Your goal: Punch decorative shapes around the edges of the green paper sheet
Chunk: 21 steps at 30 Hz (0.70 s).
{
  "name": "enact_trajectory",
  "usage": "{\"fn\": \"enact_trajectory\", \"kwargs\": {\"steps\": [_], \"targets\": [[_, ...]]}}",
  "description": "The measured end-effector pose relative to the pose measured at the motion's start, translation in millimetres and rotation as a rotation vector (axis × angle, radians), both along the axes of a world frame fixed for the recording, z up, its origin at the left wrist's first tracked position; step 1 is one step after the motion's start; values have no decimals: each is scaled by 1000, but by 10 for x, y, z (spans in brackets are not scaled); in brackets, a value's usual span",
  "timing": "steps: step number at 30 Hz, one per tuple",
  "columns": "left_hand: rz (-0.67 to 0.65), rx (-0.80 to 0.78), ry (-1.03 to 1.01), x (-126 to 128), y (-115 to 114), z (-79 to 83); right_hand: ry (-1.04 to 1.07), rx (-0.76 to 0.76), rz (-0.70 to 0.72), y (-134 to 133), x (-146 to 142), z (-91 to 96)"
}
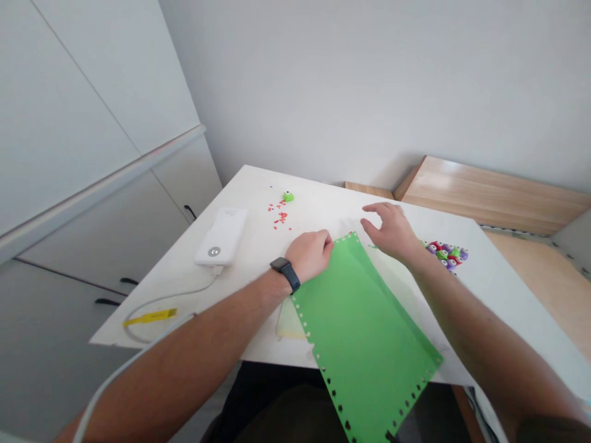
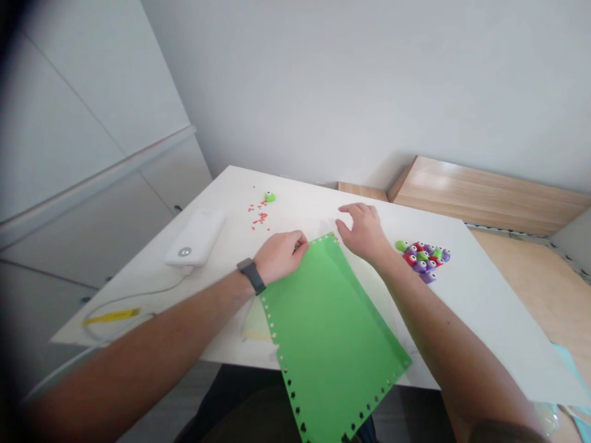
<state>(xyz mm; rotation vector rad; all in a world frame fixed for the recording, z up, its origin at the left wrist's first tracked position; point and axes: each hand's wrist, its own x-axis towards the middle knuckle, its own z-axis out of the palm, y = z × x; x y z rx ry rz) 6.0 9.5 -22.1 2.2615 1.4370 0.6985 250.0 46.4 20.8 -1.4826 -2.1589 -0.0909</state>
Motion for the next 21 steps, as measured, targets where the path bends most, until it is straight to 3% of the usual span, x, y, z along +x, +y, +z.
{"fn": "enact_trajectory", "kwargs": {"steps": [4,10,15,21], "targets": [[10,2,42,12,10,-5,-73,-114,132,391,-774,164],[19,-7,90,26,12,-9,-258,-275,170,1008,-1633,3],[19,-16,99,46,3,-1,-299,-322,185,1242,-1893,-168],[26,-23,95,73,-20,40,-246,-319,131,1338,-1837,-245]]}}
